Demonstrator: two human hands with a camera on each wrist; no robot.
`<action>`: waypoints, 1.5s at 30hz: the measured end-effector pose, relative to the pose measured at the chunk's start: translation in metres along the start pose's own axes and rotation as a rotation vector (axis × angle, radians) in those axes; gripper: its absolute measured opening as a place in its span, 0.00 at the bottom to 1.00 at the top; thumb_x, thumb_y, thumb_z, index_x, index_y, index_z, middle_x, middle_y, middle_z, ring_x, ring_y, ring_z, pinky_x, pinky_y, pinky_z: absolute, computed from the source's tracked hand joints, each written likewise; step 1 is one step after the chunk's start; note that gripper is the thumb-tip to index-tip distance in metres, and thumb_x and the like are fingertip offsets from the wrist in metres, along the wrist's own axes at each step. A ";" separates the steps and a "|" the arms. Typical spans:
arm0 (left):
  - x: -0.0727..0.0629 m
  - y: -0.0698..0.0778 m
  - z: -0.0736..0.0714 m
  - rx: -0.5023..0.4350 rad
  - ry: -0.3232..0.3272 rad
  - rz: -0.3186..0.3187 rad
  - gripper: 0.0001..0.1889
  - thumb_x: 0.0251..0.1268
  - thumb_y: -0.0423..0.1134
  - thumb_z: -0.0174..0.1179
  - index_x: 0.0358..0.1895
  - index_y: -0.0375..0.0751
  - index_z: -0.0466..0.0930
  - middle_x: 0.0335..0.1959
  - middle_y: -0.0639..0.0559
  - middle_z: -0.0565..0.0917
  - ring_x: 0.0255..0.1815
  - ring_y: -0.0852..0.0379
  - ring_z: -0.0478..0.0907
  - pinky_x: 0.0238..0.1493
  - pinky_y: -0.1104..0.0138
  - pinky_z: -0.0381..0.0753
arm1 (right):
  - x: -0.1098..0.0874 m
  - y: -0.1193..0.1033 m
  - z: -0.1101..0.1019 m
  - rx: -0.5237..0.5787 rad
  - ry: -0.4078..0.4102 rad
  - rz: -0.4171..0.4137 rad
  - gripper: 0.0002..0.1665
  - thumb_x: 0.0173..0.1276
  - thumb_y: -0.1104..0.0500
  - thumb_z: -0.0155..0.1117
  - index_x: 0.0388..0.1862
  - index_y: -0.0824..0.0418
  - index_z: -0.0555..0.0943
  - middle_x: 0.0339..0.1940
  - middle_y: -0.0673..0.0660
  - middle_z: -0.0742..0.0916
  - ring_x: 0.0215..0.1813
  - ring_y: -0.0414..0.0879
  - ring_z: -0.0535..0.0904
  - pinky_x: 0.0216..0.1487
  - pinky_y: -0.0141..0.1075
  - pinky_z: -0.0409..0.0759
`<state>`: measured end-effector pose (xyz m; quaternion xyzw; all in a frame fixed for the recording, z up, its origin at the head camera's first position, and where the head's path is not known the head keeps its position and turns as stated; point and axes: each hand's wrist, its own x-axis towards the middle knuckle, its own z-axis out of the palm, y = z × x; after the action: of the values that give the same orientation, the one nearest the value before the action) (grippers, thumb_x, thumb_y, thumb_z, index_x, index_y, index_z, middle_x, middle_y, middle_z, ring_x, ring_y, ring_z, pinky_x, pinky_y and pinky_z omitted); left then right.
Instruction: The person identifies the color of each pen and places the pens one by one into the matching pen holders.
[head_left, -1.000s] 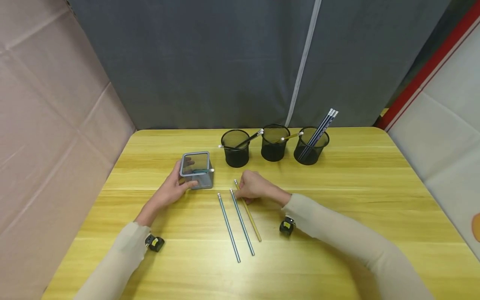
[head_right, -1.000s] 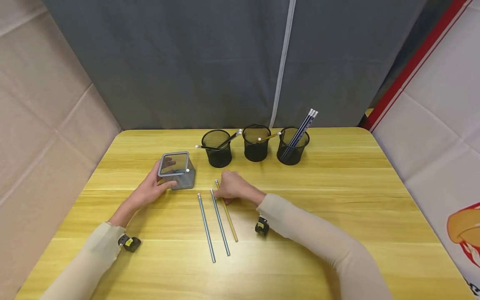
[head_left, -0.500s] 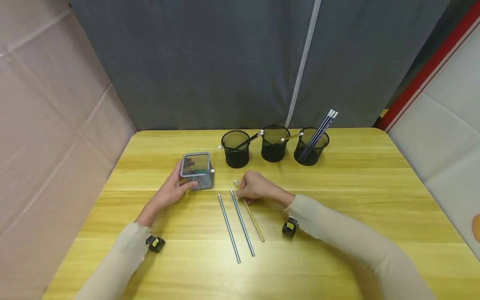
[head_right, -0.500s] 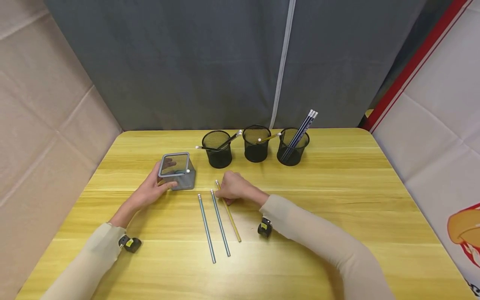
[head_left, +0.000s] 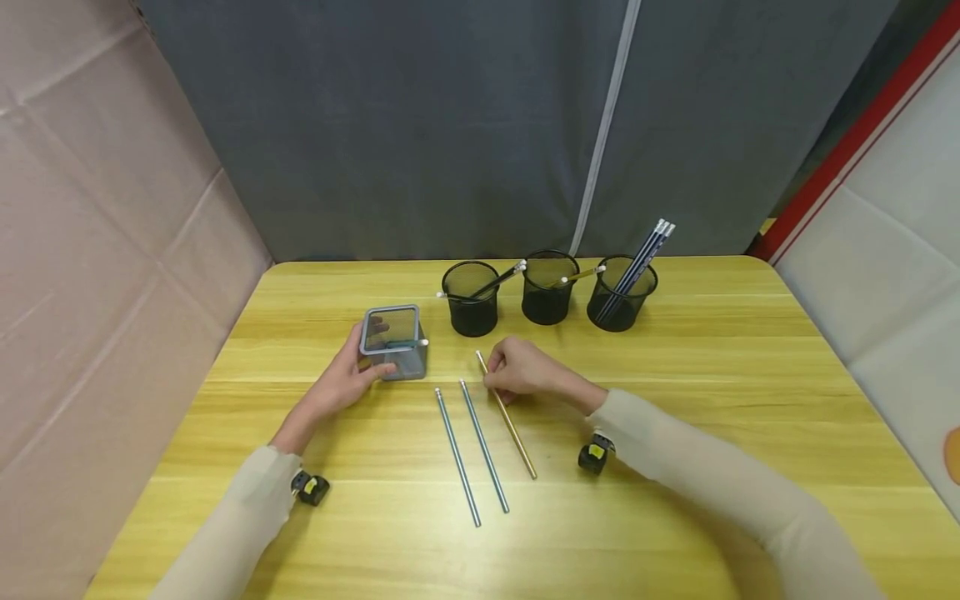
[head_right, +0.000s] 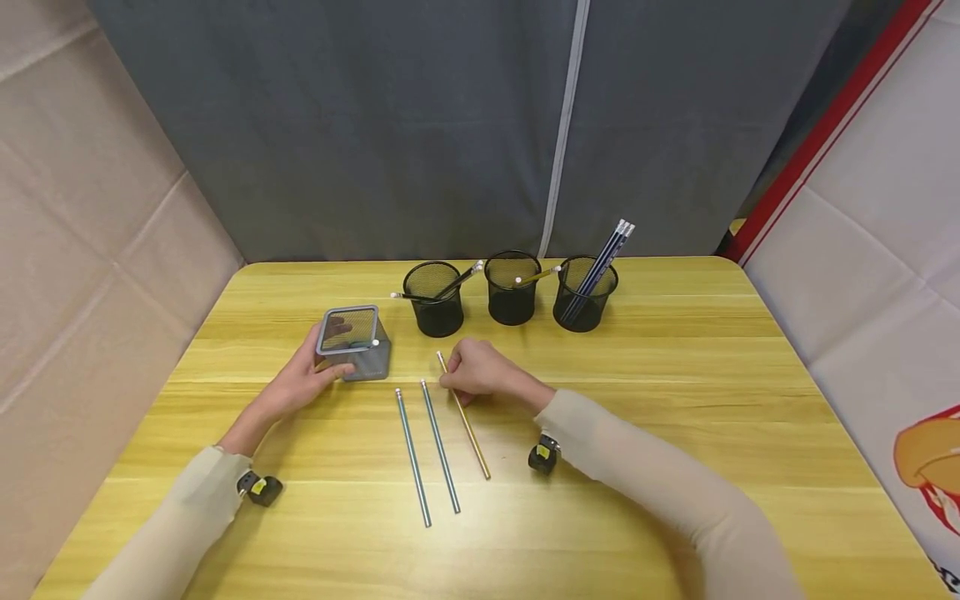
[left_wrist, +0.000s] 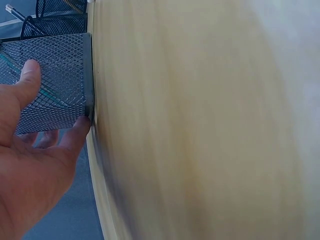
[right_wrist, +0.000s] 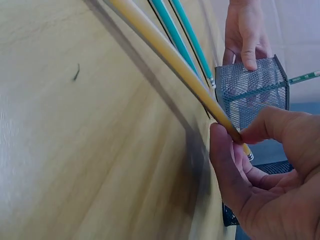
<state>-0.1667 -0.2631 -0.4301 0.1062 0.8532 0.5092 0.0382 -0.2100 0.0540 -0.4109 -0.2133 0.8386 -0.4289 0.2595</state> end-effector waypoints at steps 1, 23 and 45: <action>0.000 0.000 0.000 0.002 0.001 -0.001 0.44 0.72 0.31 0.62 0.82 0.41 0.42 0.77 0.33 0.58 0.77 0.34 0.55 0.74 0.44 0.57 | 0.000 0.000 -0.001 0.010 0.002 -0.006 0.01 0.64 0.70 0.63 0.34 0.69 0.80 0.23 0.58 0.85 0.23 0.49 0.85 0.28 0.39 0.87; 0.000 0.000 0.000 0.006 -0.003 0.009 0.44 0.72 0.30 0.62 0.81 0.39 0.42 0.76 0.33 0.59 0.77 0.34 0.55 0.74 0.45 0.56 | -0.008 -0.010 -0.032 0.081 -0.096 -0.393 0.06 0.66 0.74 0.57 0.42 0.71 0.76 0.32 0.59 0.81 0.28 0.50 0.81 0.34 0.54 0.87; 0.000 0.002 -0.001 0.022 -0.001 0.002 0.44 0.72 0.30 0.62 0.81 0.39 0.42 0.76 0.32 0.59 0.76 0.33 0.56 0.74 0.44 0.57 | -0.018 -0.014 -0.052 0.191 0.062 -0.592 0.05 0.74 0.73 0.58 0.46 0.73 0.73 0.38 0.63 0.81 0.36 0.55 0.82 0.37 0.44 0.88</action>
<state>-0.1666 -0.2629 -0.4284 0.1080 0.8587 0.4996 0.0368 -0.2265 0.0887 -0.3688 -0.4096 0.7034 -0.5690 0.1167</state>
